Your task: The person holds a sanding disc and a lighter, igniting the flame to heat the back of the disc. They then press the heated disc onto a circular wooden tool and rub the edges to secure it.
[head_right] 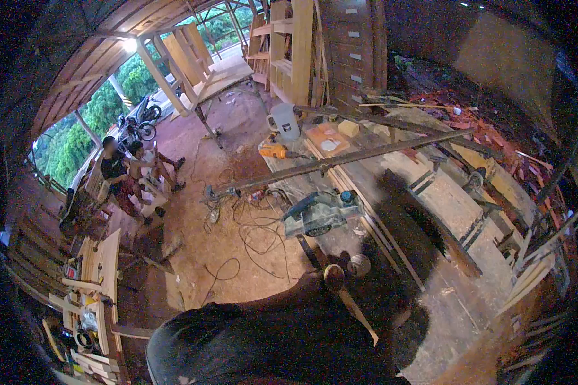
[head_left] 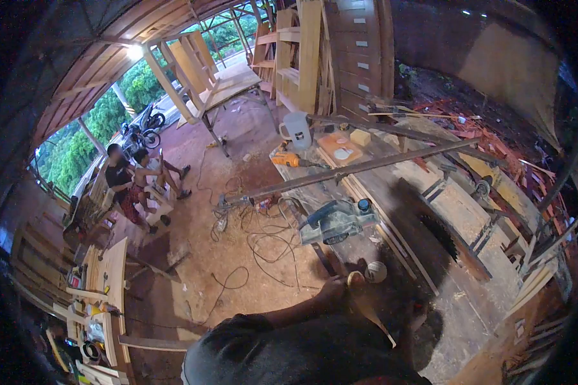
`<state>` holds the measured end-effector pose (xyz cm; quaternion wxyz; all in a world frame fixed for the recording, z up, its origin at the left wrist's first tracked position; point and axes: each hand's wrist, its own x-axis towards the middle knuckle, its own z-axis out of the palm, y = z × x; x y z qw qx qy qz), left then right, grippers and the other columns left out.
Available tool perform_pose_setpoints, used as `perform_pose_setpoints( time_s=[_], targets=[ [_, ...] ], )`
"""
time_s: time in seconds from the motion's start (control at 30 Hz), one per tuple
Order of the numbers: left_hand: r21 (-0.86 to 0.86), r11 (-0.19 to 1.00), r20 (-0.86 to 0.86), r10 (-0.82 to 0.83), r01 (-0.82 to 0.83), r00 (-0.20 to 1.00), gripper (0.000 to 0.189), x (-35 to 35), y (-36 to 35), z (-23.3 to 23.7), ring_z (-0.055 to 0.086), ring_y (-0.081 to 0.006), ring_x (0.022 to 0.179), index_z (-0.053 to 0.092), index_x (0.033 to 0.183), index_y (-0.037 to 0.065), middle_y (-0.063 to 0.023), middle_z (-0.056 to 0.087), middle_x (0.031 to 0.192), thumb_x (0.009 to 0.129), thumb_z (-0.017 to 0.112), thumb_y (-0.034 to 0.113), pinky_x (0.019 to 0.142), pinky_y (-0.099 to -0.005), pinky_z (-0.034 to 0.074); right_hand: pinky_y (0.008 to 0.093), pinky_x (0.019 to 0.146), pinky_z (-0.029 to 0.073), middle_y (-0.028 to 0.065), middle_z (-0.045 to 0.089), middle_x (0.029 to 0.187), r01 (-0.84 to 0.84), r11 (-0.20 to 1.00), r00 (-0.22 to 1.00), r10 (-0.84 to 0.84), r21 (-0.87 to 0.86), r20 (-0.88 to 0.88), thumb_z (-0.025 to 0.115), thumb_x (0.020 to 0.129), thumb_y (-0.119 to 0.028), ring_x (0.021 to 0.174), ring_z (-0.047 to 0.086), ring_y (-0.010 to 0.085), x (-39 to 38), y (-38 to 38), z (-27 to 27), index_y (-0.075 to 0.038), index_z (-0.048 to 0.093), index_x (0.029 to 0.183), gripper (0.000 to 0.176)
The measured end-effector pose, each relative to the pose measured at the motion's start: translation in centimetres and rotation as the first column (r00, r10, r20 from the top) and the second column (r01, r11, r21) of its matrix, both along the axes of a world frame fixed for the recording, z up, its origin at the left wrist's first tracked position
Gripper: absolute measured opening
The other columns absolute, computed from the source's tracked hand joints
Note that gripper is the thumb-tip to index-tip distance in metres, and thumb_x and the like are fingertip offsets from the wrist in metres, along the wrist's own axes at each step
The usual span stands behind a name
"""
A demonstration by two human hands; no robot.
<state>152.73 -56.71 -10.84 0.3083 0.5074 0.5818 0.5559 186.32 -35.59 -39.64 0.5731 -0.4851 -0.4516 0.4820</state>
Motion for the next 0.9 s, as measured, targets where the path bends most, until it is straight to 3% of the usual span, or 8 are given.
perform_pose_setpoints(
  time_s=[0.03, 0.1, 0.37, 0.53, 0.63, 0.7, 0.77, 0.9],
  targets=[
    [-0.038, 0.999, -0.007, 0.038, -0.038, 0.999, 0.027, -0.6, 0.0, -2.4, 0.062, -0.0329, 0.086, 0.062, 0.1, -0.002, -0.0181, 0.064, 0.094, 0.075, 0.062, 0.01, 0.075, -0.0381, 0.051, 0.0383, 0.066, 0.048, 0.0125, 0.064, 0.079, -0.003, 1.0, 0.962, 0.006, 0.014, -0.273, 0.067, 0.077, -0.019, 0.07, 0.059, 0.0241, 1.5, 2.6, -8.6, -0.003, 0.062, 0.092, 0.023],
    [-0.077, 0.994, -0.016, 0.074, -0.075, 0.997, 0.027, -0.7, 0.0, -2.6, 0.062, -0.0338, 0.086, 0.062, 0.099, -0.002, -0.0188, 0.064, 0.093, 0.075, 0.061, 0.009, 0.076, -0.0382, 0.051, 0.0386, 0.065, 0.047, 0.0119, 0.063, 0.078, -0.007, 1.0, 0.92, 0.005, 0.004, 0.392, 0.067, 0.077, -0.021, 0.069, 0.058, 0.0238, -2.0, -3.9, 10.8, -0.003, 0.061, 0.09, 0.023],
    [-0.227, 0.968, 0.173, 0.145, -0.104, 0.974, 0.025, -0.1, 0.4, -2.2, 0.062, -0.0346, 0.087, 0.063, 0.095, 0.001, -0.0185, 0.064, 0.092, 0.072, 0.062, 0.01, 0.08, -0.039, 0.051, 0.0395, 0.064, 0.048, 0.0108, 0.062, 0.075, -0.051, 0.994, 0.845, -0.007, 0.093, 0.535, 0.068, 0.076, -0.025, 0.067, 0.057, 0.0238, -5.5, -8.6, 30.9, -0.004, 0.061, 0.09, 0.026],
    [-0.126, 0.99, -0.027, 0.066, -0.069, 0.997, 0.024, 0.8, -0.3, 3.0, 0.061, -0.0356, 0.082, 0.062, 0.092, 0.001, -0.0172, 0.064, 0.09, 0.072, 0.064, 0.012, 0.076, -0.0396, 0.049, 0.0402, 0.065, 0.049, 0.0118, 0.063, 0.077, 0.051, 0.999, 0.845, -0.039, -0.008, 0.533, 0.067, 0.076, -0.024, 0.07, 0.059, 0.0248, -5.1, -7.3, 26.3, -0.004, 0.063, 0.095, 0.028],
    [-0.058, 0.998, -0.278, -0.004, -0.013, 0.961, 0.024, 1.5, -0.7, 8.5, 0.061, -0.0339, 0.081, 0.061, 0.091, 0.001, -0.0158, 0.064, 0.088, 0.07, 0.067, 0.011, 0.074, -0.0399, 0.048, 0.0405, 0.067, 0.049, 0.0132, 0.065, 0.081, -0.044, 0.999, 0.993, 0.041, -0.026, -0.115, 0.068, 0.075, -0.024, 0.072, 0.061, 0.0256, 2.4, 2.4, -6.7, -0.003, 0.064, 0.098, 0.031],
    [-0.033, 0.999, -0.414, -0.042, 0.031, 0.909, 0.024, 1.6, -0.5, 8.9, 0.061, -0.0321, 0.081, 0.061, 0.091, 0.0, -0.0151, 0.064, 0.087, 0.07, 0.068, 0.011, 0.073, -0.0401, 0.048, 0.0408, 0.067, 0.05, 0.0128, 0.065, 0.082, -0.059, 0.993, 0.941, 0.088, -0.099, 0.327, 0.068, 0.076, -0.023, 0.072, 0.062, 0.0252, -0.8, -3.1, 9.4, -0.002, 0.063, 0.1, 0.032],
    [-0.356, 0.934, 0.758, 0.281, 0.012, 0.588, 0.022, 2.2, 0.5, 7.6, 0.063, -0.0258, 0.083, 0.061, 0.092, 0.001, -0.0134, 0.065, 0.087, 0.074, 0.069, 0.012, 0.074, -0.037, 0.048, 0.0407, 0.066, 0.05, 0.0125, 0.064, 0.082, -0.06, 0.993, 0.842, 0.106, -0.102, 0.529, 0.067, 0.076, -0.023, 0.071, 0.062, 0.0248, -4.6, -8.1, 27.0, -0.002, 0.063, 0.101, 0.032],
    [0.073, 0.996, 0.238, 0.037, -0.056, 0.971, 0.02, 1.7, 1.5, 4.2, 0.063, -0.0195, 0.086, 0.063, 0.096, 0.005, -0.0102, 0.065, 0.089, 0.079, 0.067, 0.015, 0.075, -0.0333, 0.047, 0.0395, 0.065, 0.049, 0.0118, 0.063, 0.081, -0.151, 0.986, 0.853, 0.165, -0.069, 0.495, 0.066, 0.077, -0.022, 0.07, 0.061, 0.024, -6.0, -8.5, 29.8, -0.002, 0.062, 0.1, 0.032]
  ],
)
